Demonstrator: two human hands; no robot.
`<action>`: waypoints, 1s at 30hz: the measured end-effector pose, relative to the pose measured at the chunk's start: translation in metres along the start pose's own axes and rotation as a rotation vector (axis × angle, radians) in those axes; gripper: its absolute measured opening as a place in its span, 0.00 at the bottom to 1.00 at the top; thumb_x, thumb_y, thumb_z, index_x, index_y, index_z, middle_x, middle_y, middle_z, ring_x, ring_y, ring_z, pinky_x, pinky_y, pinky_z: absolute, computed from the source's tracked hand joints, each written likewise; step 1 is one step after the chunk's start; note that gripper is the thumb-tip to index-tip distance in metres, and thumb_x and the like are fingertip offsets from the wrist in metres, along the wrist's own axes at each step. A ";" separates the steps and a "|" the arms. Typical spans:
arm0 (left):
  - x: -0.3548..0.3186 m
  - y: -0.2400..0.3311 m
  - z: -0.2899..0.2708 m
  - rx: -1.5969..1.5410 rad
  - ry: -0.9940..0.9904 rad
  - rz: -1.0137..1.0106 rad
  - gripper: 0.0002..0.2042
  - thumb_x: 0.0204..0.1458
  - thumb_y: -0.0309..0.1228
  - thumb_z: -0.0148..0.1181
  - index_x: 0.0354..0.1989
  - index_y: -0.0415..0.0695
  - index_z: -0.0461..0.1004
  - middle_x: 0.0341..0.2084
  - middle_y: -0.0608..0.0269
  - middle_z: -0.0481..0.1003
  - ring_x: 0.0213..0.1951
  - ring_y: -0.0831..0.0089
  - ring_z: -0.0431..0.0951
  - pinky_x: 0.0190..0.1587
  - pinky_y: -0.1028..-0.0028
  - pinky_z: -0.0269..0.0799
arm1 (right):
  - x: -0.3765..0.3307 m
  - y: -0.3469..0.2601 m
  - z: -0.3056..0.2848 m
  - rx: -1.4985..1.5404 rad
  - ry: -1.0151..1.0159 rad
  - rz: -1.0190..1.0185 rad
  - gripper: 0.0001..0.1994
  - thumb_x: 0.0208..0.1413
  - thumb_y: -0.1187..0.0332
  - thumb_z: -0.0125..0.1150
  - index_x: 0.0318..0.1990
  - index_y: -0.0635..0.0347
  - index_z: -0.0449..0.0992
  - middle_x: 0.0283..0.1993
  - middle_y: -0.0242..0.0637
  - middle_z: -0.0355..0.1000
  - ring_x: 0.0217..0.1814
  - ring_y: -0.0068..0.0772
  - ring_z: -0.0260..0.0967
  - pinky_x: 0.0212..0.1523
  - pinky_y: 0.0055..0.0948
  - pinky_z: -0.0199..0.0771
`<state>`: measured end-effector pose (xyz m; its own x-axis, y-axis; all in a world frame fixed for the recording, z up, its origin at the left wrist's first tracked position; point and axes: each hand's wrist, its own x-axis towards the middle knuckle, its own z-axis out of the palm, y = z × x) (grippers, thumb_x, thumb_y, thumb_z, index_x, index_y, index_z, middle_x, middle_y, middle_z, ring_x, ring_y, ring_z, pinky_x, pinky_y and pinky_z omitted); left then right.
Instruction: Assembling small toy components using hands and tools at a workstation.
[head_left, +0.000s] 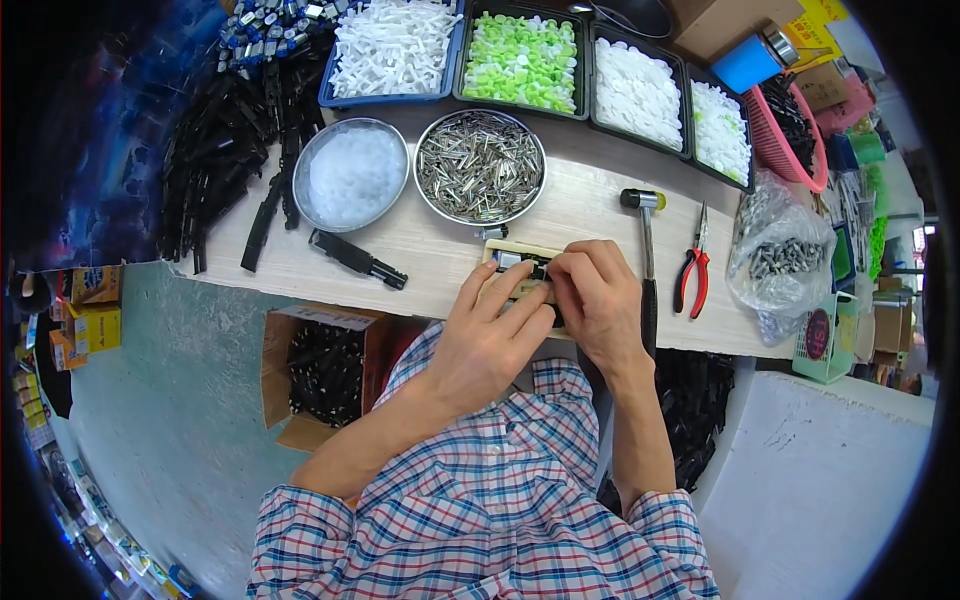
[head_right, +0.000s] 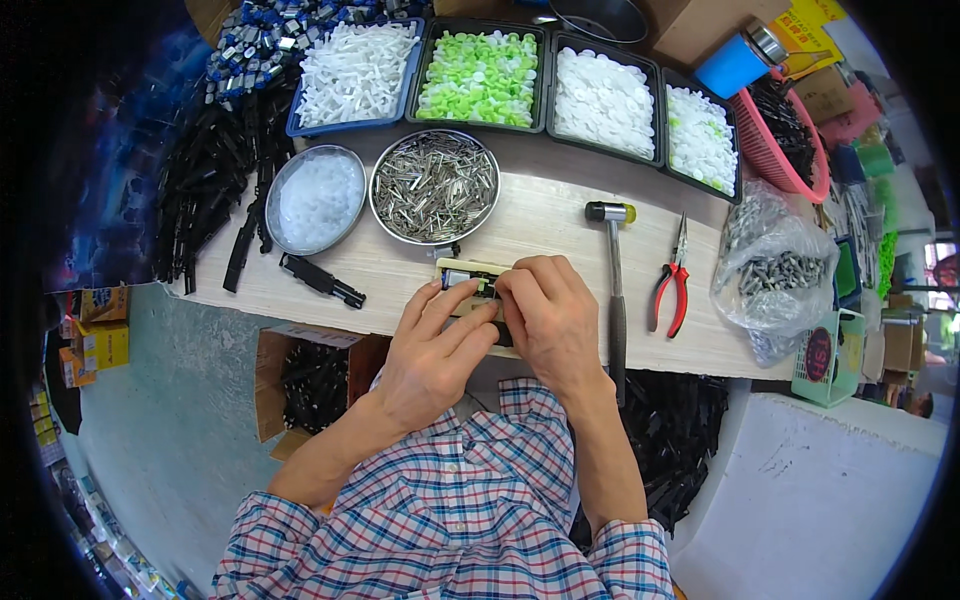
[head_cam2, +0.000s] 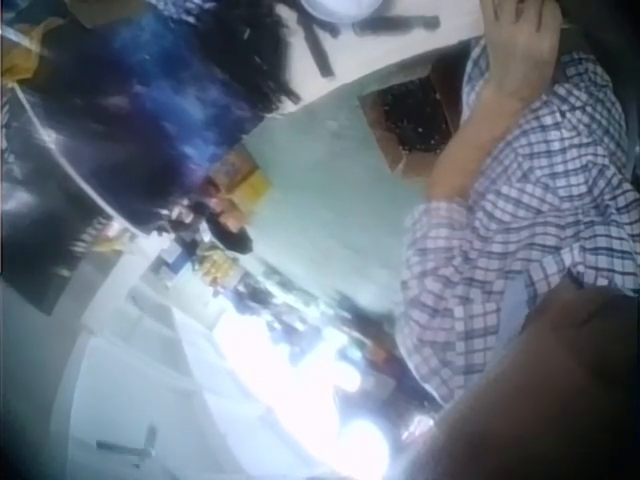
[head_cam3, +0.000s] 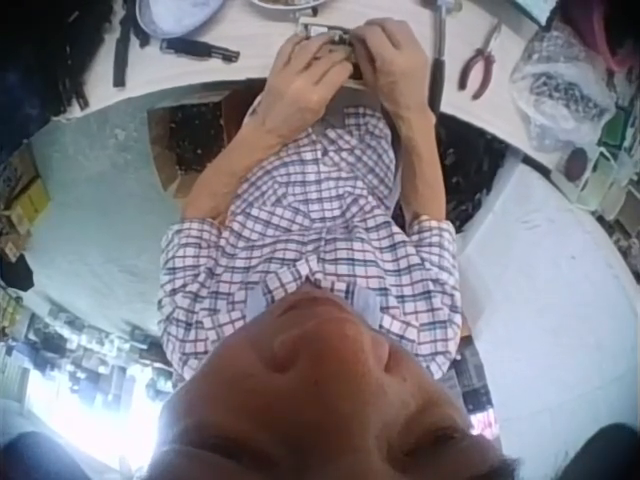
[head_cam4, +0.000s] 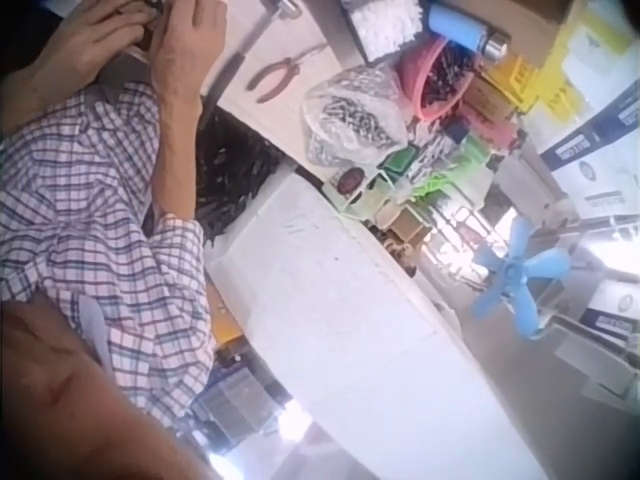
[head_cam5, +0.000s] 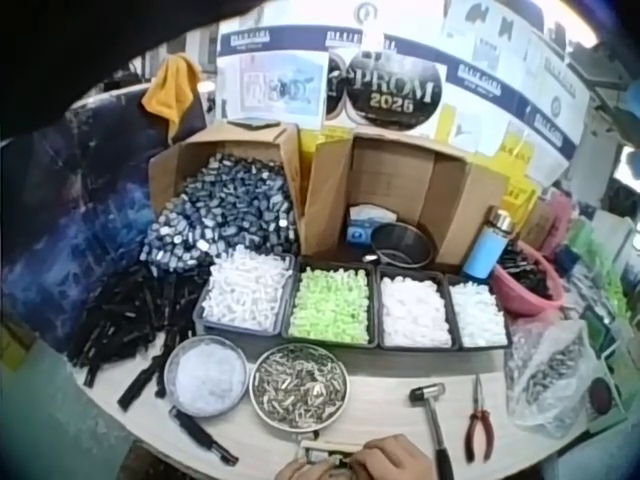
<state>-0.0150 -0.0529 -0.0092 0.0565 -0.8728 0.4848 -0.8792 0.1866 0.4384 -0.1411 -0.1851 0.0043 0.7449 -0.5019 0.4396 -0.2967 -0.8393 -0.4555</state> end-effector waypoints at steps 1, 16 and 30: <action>0.000 0.001 -0.001 -0.010 -0.002 -0.002 0.09 0.49 0.26 0.59 0.38 0.39 0.78 0.50 0.54 0.80 0.61 0.53 0.74 0.65 0.49 0.64 | -0.001 0.000 0.000 0.001 0.000 -0.001 0.10 0.45 0.79 0.68 0.35 0.60 0.75 0.37 0.36 0.72 0.39 0.42 0.71 0.37 0.38 0.75; -0.004 0.016 0.003 0.075 -0.094 -0.064 0.08 0.54 0.27 0.55 0.39 0.36 0.74 0.55 0.42 0.76 0.66 0.44 0.68 0.67 0.41 0.58 | -0.012 0.004 0.006 0.009 -0.005 -0.021 0.11 0.45 0.77 0.69 0.39 0.60 0.78 0.41 0.37 0.76 0.45 0.44 0.72 0.43 0.39 0.75; -0.003 0.020 0.010 0.142 -0.101 -0.030 0.07 0.56 0.27 0.54 0.37 0.36 0.73 0.55 0.37 0.75 0.66 0.43 0.69 0.68 0.40 0.57 | -0.011 -0.001 -0.007 0.021 -0.103 -0.018 0.16 0.43 0.78 0.67 0.44 0.63 0.79 0.44 0.41 0.75 0.49 0.47 0.72 0.49 0.40 0.74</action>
<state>-0.0371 -0.0510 -0.0091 0.0420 -0.9192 0.3915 -0.9364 0.1005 0.3363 -0.1532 -0.1803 0.0055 0.8082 -0.4613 0.3662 -0.2704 -0.8430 -0.4650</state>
